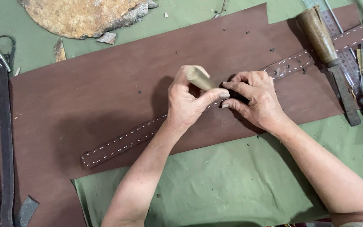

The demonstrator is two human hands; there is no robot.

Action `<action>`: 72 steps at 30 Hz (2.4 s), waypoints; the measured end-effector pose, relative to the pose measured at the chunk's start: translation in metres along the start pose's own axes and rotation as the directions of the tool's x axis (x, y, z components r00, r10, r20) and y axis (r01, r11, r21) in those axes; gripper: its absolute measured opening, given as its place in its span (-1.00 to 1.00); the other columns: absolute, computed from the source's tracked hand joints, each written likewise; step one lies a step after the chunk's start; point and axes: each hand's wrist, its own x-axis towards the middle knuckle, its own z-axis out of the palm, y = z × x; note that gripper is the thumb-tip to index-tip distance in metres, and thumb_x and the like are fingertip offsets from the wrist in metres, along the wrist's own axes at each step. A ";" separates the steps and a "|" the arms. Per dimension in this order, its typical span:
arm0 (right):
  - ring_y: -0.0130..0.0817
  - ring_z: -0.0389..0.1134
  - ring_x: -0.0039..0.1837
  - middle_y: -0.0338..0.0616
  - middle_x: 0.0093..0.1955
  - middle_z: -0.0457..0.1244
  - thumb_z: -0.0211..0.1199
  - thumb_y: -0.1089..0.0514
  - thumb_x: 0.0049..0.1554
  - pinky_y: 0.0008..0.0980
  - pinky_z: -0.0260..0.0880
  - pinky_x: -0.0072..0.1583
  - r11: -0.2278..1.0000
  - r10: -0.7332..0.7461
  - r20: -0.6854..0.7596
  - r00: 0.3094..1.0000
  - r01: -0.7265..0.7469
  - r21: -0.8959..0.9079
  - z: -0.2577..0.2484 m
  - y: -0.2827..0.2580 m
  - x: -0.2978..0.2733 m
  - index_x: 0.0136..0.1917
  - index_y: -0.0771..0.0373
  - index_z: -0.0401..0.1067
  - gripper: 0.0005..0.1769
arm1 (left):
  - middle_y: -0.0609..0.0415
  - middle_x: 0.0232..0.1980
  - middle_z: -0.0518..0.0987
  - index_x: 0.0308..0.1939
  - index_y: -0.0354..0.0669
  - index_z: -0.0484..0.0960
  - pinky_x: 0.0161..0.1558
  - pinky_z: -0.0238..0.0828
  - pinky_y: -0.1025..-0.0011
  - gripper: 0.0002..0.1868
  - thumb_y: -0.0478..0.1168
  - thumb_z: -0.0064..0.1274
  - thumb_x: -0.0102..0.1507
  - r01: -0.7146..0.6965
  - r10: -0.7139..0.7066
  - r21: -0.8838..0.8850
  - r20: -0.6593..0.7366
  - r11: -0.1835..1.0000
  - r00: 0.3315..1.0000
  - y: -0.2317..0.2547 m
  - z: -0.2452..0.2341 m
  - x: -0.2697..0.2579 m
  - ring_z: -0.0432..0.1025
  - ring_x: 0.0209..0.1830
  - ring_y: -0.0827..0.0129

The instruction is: Trimming a leather strap and punching holes into it using a mallet, punch, and awl.

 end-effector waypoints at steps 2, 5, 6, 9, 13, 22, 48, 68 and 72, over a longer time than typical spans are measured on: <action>-0.14 0.22 0.30 -0.24 0.17 0.26 0.49 -0.17 0.07 -0.18 0.08 0.27 1.000 0.004 -0.006 1.000 -0.004 0.001 0.002 0.002 -0.002 0.24 -0.02 0.57 -0.50 | 0.17 -0.22 0.48 -0.16 -0.08 0.57 -0.23 0.47 0.49 -0.59 -0.11 0.51 0.09 -0.083 0.087 0.065 -0.064 0.994 0.994 -0.009 -0.002 0.000 0.45 -0.29 0.47; -0.17 0.21 0.30 -0.25 0.16 0.24 0.47 -0.17 0.09 -0.19 0.08 0.27 1.000 0.006 0.004 1.000 -0.006 0.008 -0.001 0.000 -0.001 0.25 -0.03 0.57 -0.51 | 0.18 -0.18 0.52 -0.02 -0.12 0.53 0.01 0.51 0.54 -0.61 -0.18 0.41 0.21 0.081 -0.087 -0.083 -0.069 0.993 0.994 0.009 -0.019 0.007 0.44 -0.19 0.60; -0.17 0.21 0.30 -0.25 0.16 0.24 0.47 -0.17 0.09 -0.19 0.08 0.27 1.000 0.008 0.004 1.000 -0.008 0.012 0.000 0.001 -0.001 0.25 -0.03 0.57 -0.51 | 0.18 -0.18 0.52 -0.02 -0.12 0.53 0.01 0.51 0.54 -0.61 -0.18 0.41 0.21 0.083 -0.089 -0.080 -0.069 0.993 0.994 0.009 -0.023 0.007 0.44 -0.19 0.60; -0.15 0.21 0.31 -0.26 0.17 0.25 0.48 -0.17 0.08 -0.19 0.08 0.29 1.000 0.011 0.008 1.000 -0.011 0.001 0.001 0.003 -0.001 0.25 -0.04 0.58 -0.50 | 0.12 -0.14 0.55 0.04 -0.14 0.53 0.06 0.55 0.46 -0.61 -0.23 0.38 0.23 0.127 -0.130 -0.081 -0.041 0.989 0.991 0.006 -0.027 0.006 0.50 -0.13 0.55; -0.14 0.21 0.31 -0.24 0.17 0.25 0.47 -0.16 0.09 -0.18 0.07 0.29 1.000 0.012 0.009 1.000 -0.012 0.006 0.001 0.002 -0.002 0.25 -0.03 0.57 -0.51 | 0.08 -0.08 0.52 0.05 -0.17 0.55 0.08 0.58 0.41 -0.60 -0.27 0.40 0.21 0.102 -0.105 -0.094 -0.032 0.990 0.994 -0.002 -0.018 0.000 0.55 -0.08 0.44; -0.12 0.20 0.32 -0.22 0.17 0.24 0.48 -0.16 0.09 -0.17 0.06 0.30 1.000 0.019 0.019 1.000 -0.019 0.008 -0.002 -0.001 0.000 0.24 0.00 0.57 -0.51 | 0.04 -0.07 0.48 0.08 -0.20 0.59 0.11 0.60 0.30 -0.58 -0.27 0.40 0.20 0.125 -0.124 -0.107 0.018 0.986 0.992 -0.004 -0.014 -0.002 0.59 -0.03 0.35; -0.10 0.21 0.30 -0.21 0.17 0.25 0.49 -0.15 0.10 -0.17 0.08 0.28 1.000 0.003 0.020 1.000 -0.003 -0.003 -0.003 -0.001 0.001 0.25 0.01 0.57 -0.51 | 0.07 -0.08 0.45 0.06 -0.18 0.60 0.07 0.61 0.32 -0.59 -0.27 0.41 0.19 0.068 -0.062 -0.088 0.064 0.994 0.996 -0.011 -0.014 0.000 0.57 -0.05 0.39; 0.01 0.31 0.27 -0.10 0.20 0.32 0.53 0.02 0.10 -0.06 0.31 0.29 0.993 -0.102 -0.177 0.979 0.089 -0.075 -0.020 -0.002 0.003 0.22 0.08 0.56 -0.57 | 0.11 -0.25 0.47 0.04 0.08 0.63 -0.37 0.46 0.37 -0.71 -0.03 0.28 0.28 -0.186 0.151 0.154 0.211 0.971 0.966 0.018 -0.006 0.002 0.47 -0.44 0.25; 0.08 0.27 0.31 0.06 0.31 0.35 0.53 0.26 0.24 -0.08 0.12 0.35 0.883 -0.126 -0.251 0.960 -0.007 -0.469 -0.098 0.047 -0.011 0.38 0.34 0.49 -0.52 | 0.29 -0.21 0.48 -0.07 0.17 0.59 -0.13 0.40 0.46 -0.72 -0.02 0.30 0.19 0.034 -0.135 0.362 0.259 0.932 0.956 0.032 -0.006 -0.003 0.40 -0.22 0.47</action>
